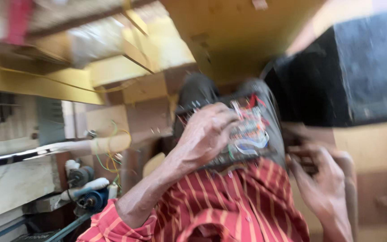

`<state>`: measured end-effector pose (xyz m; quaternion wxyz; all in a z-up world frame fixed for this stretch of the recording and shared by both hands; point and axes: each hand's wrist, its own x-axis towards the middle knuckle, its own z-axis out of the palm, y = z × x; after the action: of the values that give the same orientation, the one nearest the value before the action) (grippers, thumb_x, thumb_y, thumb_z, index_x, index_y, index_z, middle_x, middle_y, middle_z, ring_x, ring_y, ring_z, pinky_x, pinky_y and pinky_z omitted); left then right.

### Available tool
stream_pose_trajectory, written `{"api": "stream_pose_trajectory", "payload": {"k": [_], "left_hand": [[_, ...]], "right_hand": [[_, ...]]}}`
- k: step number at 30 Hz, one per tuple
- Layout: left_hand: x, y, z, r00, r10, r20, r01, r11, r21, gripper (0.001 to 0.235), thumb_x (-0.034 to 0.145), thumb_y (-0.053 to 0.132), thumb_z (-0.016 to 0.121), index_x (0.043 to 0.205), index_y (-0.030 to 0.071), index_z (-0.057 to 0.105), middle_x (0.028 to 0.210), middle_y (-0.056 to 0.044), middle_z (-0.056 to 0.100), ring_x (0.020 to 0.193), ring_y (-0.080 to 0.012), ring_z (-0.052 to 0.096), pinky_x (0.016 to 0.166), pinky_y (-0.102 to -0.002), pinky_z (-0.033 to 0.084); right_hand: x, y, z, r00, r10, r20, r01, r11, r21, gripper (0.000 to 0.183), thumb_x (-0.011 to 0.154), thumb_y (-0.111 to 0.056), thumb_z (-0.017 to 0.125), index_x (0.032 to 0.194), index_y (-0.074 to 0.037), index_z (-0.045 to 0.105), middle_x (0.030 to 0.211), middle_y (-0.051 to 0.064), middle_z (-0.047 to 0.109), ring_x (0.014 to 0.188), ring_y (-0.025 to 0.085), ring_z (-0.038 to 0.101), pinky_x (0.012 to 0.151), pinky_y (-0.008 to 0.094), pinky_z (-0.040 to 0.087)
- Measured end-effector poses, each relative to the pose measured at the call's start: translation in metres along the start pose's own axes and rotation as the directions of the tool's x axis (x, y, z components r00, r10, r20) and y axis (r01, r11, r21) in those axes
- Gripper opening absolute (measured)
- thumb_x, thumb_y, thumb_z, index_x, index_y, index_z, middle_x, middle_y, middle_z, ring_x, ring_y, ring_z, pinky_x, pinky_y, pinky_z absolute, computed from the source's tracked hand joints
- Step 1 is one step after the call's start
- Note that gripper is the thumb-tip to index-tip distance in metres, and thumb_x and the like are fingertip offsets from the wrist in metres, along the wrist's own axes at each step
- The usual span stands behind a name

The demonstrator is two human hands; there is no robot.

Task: The person repairs an electronic control board by hand, stripping and twisting wires, then soldering connections with a soldering iron and solder wire. They wrap the soldered joints with electrical tape.

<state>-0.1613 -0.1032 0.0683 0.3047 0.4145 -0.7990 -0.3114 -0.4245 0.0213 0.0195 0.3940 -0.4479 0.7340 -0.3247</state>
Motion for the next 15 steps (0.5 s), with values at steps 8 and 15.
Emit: {"api": "stream_pose_trajectory", "payload": {"k": [8,15], "left_hand": [[0.121,-0.028,-0.158,0.802,0.434,-0.410,-0.176,0.828,0.532,0.007,0.096,0.008,0.069,0.098,0.004,0.064,0.089,-0.015,0.062,0.089,-0.0372,0.064,0.079,-0.049,0.051],[0.155,-0.019,-0.203,0.744,0.370,-0.556,-0.059,0.866,0.497,0.009,0.095,0.011,0.069,0.096,0.003,0.064,0.088,-0.014,0.066,0.084,-0.0332,0.067,0.077,-0.047,0.053]], "right_hand": [[0.026,0.076,0.023,0.986,-0.076,-0.147,0.064,0.994,-0.087,0.024,0.086,-0.006,0.082,0.106,0.001,0.071,0.089,0.012,0.079,0.075,0.018,0.076,0.072,0.030,0.060],[0.123,0.137,0.031,0.985,0.129,0.110,-0.137,0.988,0.070,0.025,0.080,0.001,0.083,0.101,0.008,0.072,0.088,0.025,0.079,0.086,0.028,0.077,0.082,0.038,0.062]]}}
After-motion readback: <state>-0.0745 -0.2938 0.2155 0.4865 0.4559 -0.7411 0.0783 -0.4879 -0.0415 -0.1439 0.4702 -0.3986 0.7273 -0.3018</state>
